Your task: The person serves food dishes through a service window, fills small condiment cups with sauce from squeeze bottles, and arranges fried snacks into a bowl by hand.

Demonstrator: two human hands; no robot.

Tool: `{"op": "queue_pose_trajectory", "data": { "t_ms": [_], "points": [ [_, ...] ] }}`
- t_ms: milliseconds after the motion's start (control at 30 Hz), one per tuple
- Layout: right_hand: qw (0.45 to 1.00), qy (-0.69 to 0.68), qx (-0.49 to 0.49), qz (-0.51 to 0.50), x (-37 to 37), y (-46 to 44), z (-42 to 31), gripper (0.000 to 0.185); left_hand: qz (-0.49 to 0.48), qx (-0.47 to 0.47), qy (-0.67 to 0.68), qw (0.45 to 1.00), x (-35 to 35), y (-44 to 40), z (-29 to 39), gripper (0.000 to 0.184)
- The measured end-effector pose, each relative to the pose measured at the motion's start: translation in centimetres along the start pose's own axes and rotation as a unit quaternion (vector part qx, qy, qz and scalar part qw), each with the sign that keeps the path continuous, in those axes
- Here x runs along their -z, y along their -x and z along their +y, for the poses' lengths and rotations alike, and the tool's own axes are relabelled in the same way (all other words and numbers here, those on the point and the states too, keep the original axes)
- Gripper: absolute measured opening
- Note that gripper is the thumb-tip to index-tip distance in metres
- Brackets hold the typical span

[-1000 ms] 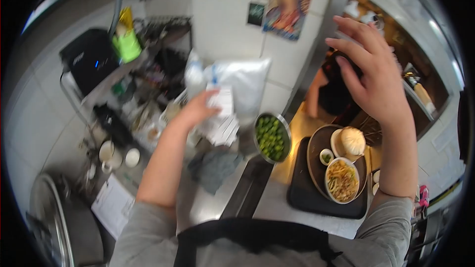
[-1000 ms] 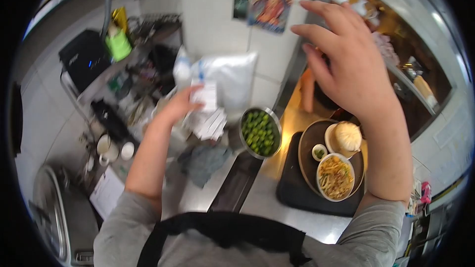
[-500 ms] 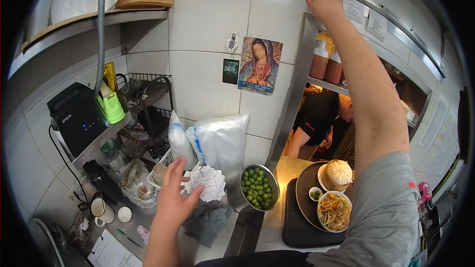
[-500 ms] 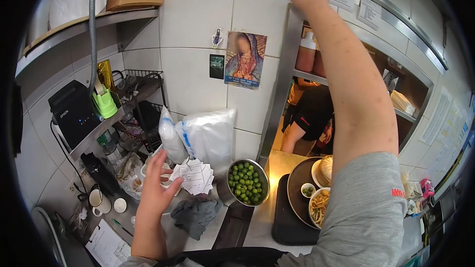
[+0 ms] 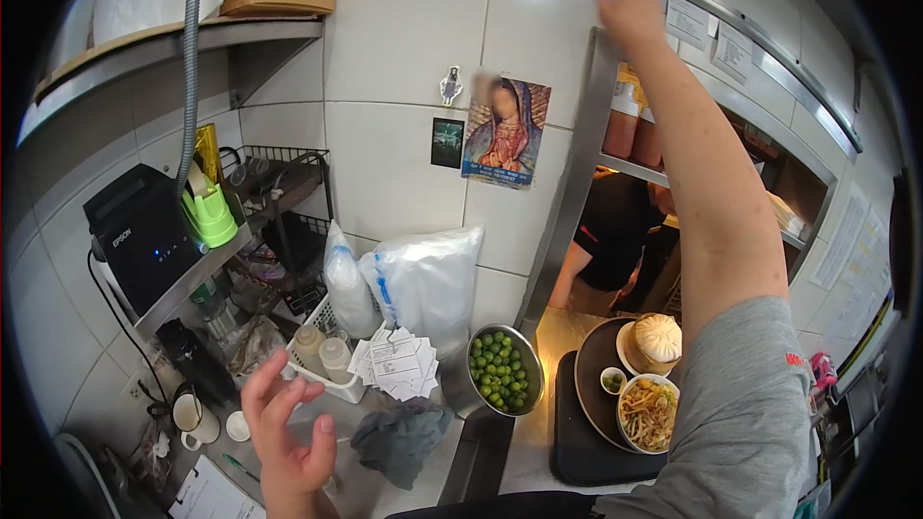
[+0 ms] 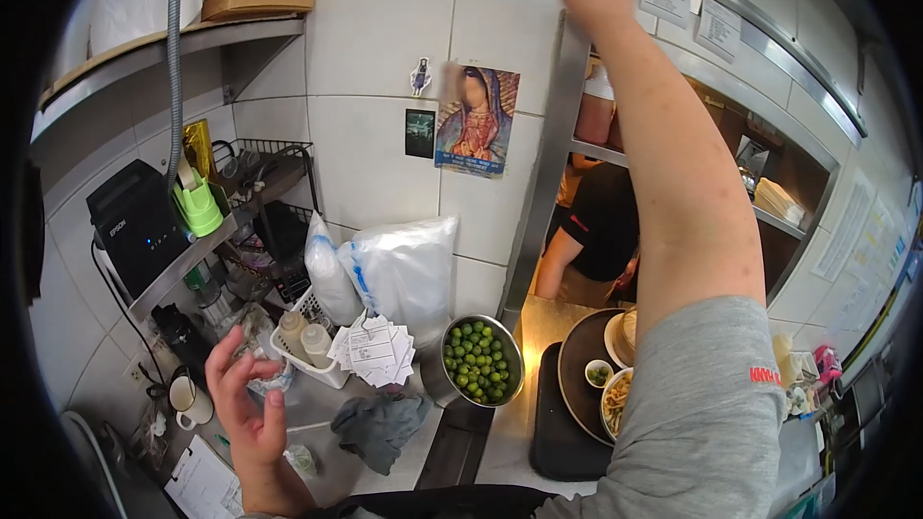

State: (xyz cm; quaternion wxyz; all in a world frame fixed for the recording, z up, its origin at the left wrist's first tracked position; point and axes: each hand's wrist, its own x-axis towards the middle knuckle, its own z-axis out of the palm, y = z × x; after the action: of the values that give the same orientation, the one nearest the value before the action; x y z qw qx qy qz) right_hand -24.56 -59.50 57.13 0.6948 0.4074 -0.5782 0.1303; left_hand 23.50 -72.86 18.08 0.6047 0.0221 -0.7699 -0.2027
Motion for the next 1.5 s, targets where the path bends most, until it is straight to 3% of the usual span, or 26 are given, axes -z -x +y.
{"op": "queue_pose_trajectory", "data": {
  "t_ms": [67,200,267,400,500,567,633,700,733,800,933,1067,1133,1200,1233,1333,1367,1400,1500],
  "points": [
    [0.971,0.154,-0.167,0.078,0.6,2.1,3.7,0.051,0.036,-0.038,-0.001,0.999,0.5,0.4,-0.3,0.044],
    [0.953,0.243,-0.183,0.007,0.7,5.5,4.1,0.049,0.081,-0.059,0.034,0.994,0.0,1.0,-0.3,0.044],
    [0.976,0.169,-0.119,-0.061,0.3,4.6,0.7,0.049,0.059,-0.068,0.029,0.995,-0.7,0.4,0.4,0.043],
    [0.969,0.182,-0.138,-0.097,-0.6,2.6,-2.1,0.052,0.005,-0.089,-0.018,0.996,-1.2,-0.2,1.8,0.043],
    [0.988,0.116,-0.094,-0.026,-1.7,2.4,1.8,0.051,0.002,-0.066,-0.026,0.997,0.0,0.5,1.6,0.044],
    [0.994,-0.012,-0.070,0.084,1.4,2.7,4.5,0.050,-0.002,-0.047,-0.047,0.998,1.3,1.3,0.7,0.044],
    [0.964,0.125,-0.176,0.157,2.7,4.5,8.5,0.045,-0.008,0.008,-0.074,0.997,2.3,1.9,0.2,0.044],
    [0.917,0.227,-0.327,0.011,4.6,6.2,9.3,0.045,-0.004,0.033,-0.072,0.997,2.9,2.4,0.1,0.044],
    [0.918,0.226,-0.327,0.010,4.6,6.5,9.2,0.045,-0.003,0.057,-0.069,0.996,3.1,2.6,0.2,0.044],
    [0.959,0.198,-0.199,-0.035,4.0,7.3,8.8,0.046,-0.004,0.069,-0.062,0.996,2.7,2.8,0.7,0.045],
    [0.963,0.184,-0.186,-0.073,2.9,5.3,2.9,0.046,-0.034,0.031,-0.073,0.996,1.2,1.6,2.9,0.045],
    [0.971,0.163,-0.156,-0.076,2.1,4.3,4.7,0.054,-0.077,-0.006,-0.085,0.993,1.3,2.2,5.1,0.043],
    [0.984,0.126,-0.121,-0.045,2.0,4.9,5.5,0.054,-0.106,0.021,-0.066,0.992,1.9,3.1,5.9,0.039],
    [0.994,-0.075,0.004,0.079,3.3,6.7,4.8,0.054,-0.141,0.044,-0.096,0.984,2.4,4.2,6.6,0.038],
    [0.991,-0.098,0.010,0.089,5.7,8.1,1.7,0.052,-0.160,0.042,-0.115,0.979,2.6,4.7,7.0,0.038],
    [0.927,-0.362,-0.102,-0.002,14.9,13.8,-11.0,0.048,-0.212,0.145,-0.126,0.958,3.4,8.7,8.2,0.043],
    [0.808,-0.562,-0.166,-0.059,16.4,16.6,-14.1,0.044,-0.225,0.158,-0.149,0.950,4.1,9.9,8.5,0.043],
    [0.864,-0.490,-0.099,-0.056,19.2,18.6,-17.9,0.044,-0.240,0.210,-0.195,0.928,5.0,11.3,8.7,0.043],
    [0.800,-0.585,-0.043,-0.127,25.4,25.7,-29.2,0.047,-0.275,0.346,-0.323,0.837,9.6,17.0,7.4,0.045]
  ]
}}
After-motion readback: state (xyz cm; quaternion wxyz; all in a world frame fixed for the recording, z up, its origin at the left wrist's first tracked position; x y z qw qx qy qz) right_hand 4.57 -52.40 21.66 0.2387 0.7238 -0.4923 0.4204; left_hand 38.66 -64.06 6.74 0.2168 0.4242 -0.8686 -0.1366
